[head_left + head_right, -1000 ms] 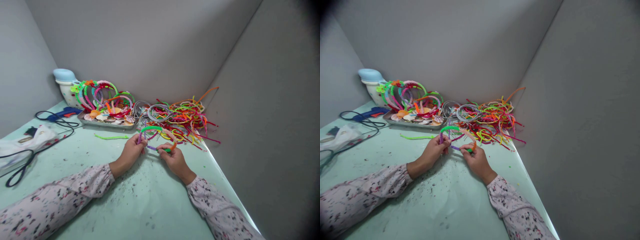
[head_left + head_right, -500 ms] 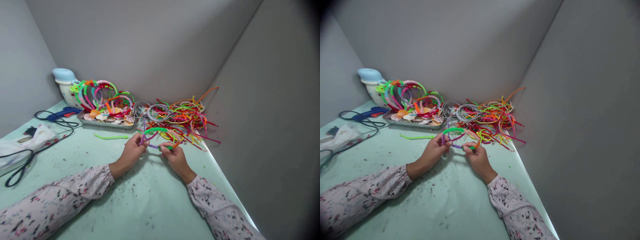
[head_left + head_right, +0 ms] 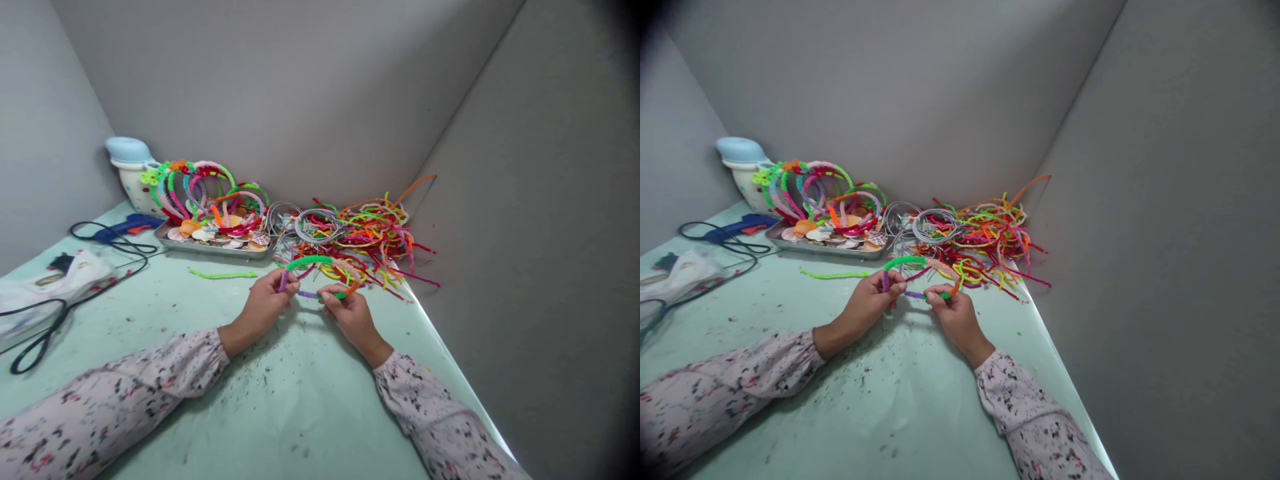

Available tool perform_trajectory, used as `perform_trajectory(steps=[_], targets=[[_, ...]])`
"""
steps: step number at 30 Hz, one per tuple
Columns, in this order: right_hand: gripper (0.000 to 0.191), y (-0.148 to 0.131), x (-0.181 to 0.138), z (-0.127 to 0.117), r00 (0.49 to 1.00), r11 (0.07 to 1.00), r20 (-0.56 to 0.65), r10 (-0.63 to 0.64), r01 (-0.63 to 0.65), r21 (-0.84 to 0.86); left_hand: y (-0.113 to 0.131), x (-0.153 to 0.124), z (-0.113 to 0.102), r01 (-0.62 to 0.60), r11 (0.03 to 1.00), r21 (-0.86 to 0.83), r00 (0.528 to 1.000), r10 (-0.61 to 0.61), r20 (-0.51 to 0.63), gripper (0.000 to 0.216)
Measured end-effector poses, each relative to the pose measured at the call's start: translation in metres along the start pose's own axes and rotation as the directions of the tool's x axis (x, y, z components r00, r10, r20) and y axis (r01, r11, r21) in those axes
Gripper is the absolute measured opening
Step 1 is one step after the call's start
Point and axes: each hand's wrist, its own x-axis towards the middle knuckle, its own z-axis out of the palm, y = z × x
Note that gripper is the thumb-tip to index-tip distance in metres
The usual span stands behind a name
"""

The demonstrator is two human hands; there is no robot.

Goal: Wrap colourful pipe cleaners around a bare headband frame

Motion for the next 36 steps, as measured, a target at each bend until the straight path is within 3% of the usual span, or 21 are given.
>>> perform_trajectory(steps=[7,14,36], targets=[[0.028,-0.0025,0.0032,-0.0032,0.994,0.994,-0.074,0.079,-0.073,0.082,0.0013,-0.0041,0.0,-0.047,0.997,0.064,0.998,0.044,0.051,0.025],[0.029,-0.0019,0.0036,-0.0033,0.986,0.971,-0.063,0.154,-0.139,0.192,-0.0018,-0.0034,0.0006,-0.078,0.989,0.129,0.996,0.072,0.051,0.029],[0.023,0.0005,0.0038,-0.0033,0.997,0.99,-0.072,0.016,-0.006,0.139,0.0013,-0.0039,-0.0001,-0.115,0.974,0.197,0.993,0.107,0.052,0.028]])
